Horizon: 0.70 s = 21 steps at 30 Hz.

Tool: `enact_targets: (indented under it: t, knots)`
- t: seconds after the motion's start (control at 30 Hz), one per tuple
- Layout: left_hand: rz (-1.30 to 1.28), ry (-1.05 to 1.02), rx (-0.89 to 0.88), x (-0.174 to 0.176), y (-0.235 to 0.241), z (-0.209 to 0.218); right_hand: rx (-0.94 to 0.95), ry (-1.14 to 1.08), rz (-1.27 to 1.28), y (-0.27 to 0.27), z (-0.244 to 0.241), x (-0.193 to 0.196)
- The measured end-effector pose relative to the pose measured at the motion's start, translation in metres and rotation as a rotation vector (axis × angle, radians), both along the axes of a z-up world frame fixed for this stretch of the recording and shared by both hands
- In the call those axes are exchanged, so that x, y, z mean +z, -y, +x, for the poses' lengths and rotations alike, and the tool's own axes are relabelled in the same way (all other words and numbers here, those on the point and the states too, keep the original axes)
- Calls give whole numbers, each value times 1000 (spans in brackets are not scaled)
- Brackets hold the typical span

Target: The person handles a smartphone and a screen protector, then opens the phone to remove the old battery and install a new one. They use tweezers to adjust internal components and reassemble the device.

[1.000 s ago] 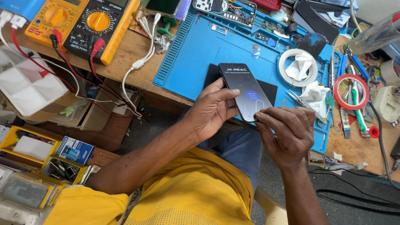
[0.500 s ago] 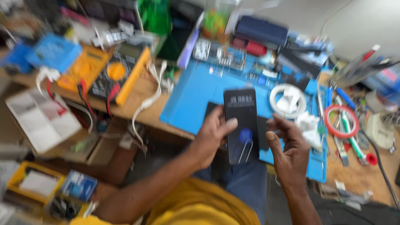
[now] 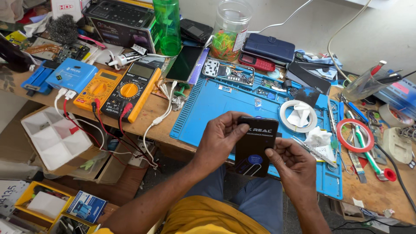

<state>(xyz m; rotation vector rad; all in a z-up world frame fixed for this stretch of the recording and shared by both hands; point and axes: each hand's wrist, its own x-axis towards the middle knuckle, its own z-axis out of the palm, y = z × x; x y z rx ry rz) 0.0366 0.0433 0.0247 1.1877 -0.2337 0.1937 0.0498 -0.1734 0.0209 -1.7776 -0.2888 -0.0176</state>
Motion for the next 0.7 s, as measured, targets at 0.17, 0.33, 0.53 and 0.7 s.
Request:
enact_targets:
  t: [0.17, 0.33, 0.53, 0.7]
  knots:
    - [36, 10, 25, 2, 0, 0, -15, 84, -23, 2, -2, 7]
    - [105, -16, 25, 3, 2, -4, -49, 105, -75, 1, -5, 14]
    - [-33, -35, -14, -3, 2, 1, -14, 81, -78, 1, -5, 13]
    - [-114, -41, 55, -1, -1, 11, 89, -1, -158, 1, -9, 7]
